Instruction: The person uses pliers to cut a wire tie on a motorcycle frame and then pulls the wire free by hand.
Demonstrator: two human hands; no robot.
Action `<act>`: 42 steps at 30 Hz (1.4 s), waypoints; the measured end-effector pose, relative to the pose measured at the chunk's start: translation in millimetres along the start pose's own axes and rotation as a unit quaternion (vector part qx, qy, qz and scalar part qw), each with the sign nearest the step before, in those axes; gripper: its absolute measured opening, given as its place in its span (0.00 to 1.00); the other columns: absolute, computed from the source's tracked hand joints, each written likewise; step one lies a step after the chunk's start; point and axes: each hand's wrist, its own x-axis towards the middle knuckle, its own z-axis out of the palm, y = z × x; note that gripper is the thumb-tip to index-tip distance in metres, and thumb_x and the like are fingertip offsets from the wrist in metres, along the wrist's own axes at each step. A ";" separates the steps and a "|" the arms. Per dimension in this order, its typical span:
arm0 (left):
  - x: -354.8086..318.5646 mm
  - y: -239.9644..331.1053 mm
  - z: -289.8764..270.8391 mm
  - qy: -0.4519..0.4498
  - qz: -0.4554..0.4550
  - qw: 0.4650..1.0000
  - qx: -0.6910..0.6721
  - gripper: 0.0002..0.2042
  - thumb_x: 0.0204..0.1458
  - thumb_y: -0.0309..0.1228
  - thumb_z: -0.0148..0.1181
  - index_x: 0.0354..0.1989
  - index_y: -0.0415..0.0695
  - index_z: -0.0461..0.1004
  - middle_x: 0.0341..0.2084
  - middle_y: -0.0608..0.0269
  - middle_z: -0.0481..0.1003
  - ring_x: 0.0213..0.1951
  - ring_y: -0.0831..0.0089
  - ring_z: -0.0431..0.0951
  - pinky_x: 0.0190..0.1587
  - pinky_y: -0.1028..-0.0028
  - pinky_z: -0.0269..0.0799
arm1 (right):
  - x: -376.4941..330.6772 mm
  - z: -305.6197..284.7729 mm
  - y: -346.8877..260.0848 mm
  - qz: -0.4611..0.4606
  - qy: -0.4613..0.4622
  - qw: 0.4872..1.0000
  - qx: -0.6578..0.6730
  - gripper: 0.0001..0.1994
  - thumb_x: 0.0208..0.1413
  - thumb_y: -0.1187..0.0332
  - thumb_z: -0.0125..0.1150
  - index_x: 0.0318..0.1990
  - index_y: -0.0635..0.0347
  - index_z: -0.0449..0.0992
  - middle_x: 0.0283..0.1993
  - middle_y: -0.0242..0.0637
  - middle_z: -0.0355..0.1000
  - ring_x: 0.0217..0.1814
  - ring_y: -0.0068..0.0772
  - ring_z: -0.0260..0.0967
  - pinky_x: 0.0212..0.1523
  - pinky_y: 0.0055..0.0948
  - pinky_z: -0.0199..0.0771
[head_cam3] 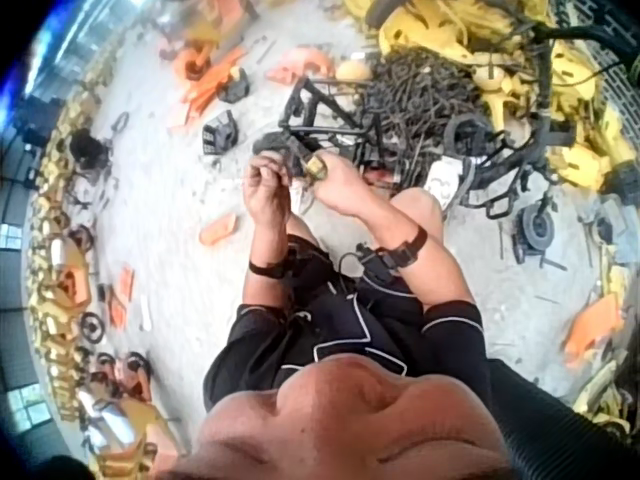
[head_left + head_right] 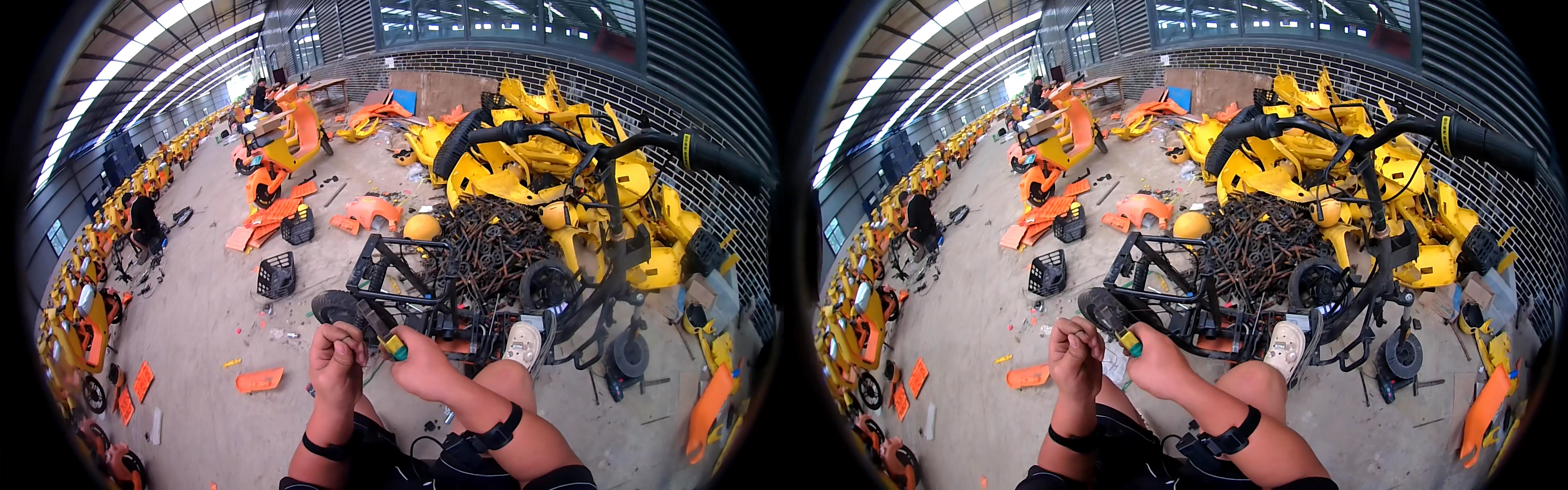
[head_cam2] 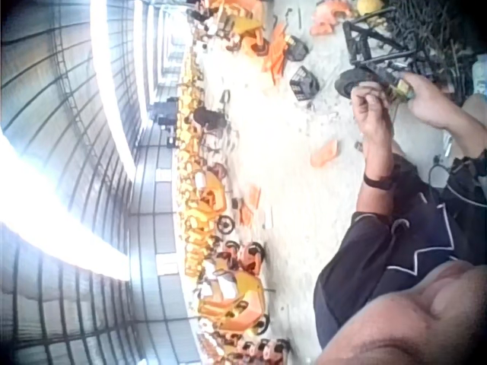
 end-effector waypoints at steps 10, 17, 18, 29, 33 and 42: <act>-2.2 12.1 -1.2 0.013 0.009 1.000 -0.020 0.13 0.63 0.37 0.53 0.32 0.42 0.63 0.26 0.61 0.65 0.22 0.77 0.62 0.26 0.79 0.61 | 2.3 -7.2 0.7 0.014 0.006 0.998 0.054 0.16 0.45 0.81 0.52 0.44 0.65 0.73 0.38 0.35 0.74 0.40 0.27 0.70 0.41 0.27 0.70; 3.0 40.0 -3.5 0.020 0.037 0.996 -0.079 0.13 0.62 0.37 0.54 0.33 0.43 0.62 0.26 0.62 0.64 0.22 0.77 0.61 0.25 0.79 0.61 | 5.7 -17.8 -8.8 0.047 0.024 0.994 0.095 0.18 0.44 0.82 0.53 0.45 0.64 0.73 0.40 0.33 0.74 0.38 0.25 0.69 0.36 0.25 0.69; 3.7 45.2 -4.6 0.018 0.045 0.995 -0.092 0.12 0.63 0.37 0.54 0.33 0.43 0.62 0.25 0.62 0.64 0.21 0.77 0.61 0.25 0.79 0.61 | 4.1 -15.6 -13.9 0.036 0.044 0.995 0.077 0.15 0.43 0.82 0.53 0.42 0.64 0.72 0.38 0.36 0.74 0.41 0.32 0.73 0.41 0.32 0.72; 0.6 106.7 -51.1 0.054 0.160 0.978 -0.120 0.08 0.67 0.32 0.44 0.37 0.43 0.64 0.28 0.67 0.61 0.27 0.78 0.59 0.26 0.80 0.60 | -0.3 -102.4 6.0 0.096 0.272 0.858 0.425 0.22 0.36 0.86 0.44 0.43 0.58 0.69 0.38 0.36 0.69 0.38 0.32 0.70 0.27 0.32 0.73; 7.3 75.0 -43.0 0.067 0.121 0.968 -0.212 0.07 0.66 0.33 0.47 0.38 0.43 0.65 0.28 0.65 0.62 0.27 0.76 0.61 0.26 0.78 0.62 | -6.5 -82.2 0.1 0.157 0.120 0.897 0.396 0.26 0.37 0.85 0.46 0.50 0.62 0.67 0.46 0.40 0.69 0.51 0.38 0.70 0.38 0.39 0.80; 12.5 36.5 -26.2 0.047 0.063 0.963 -0.258 0.08 0.67 0.32 0.43 0.37 0.43 0.66 0.29 0.66 0.63 0.28 0.75 0.62 0.25 0.77 0.62 | -5.0 -66.9 1.5 0.165 -0.031 0.910 0.379 0.31 0.43 0.85 0.50 0.60 0.64 0.63 0.60 0.45 0.65 0.63 0.41 0.63 0.51 0.40 0.76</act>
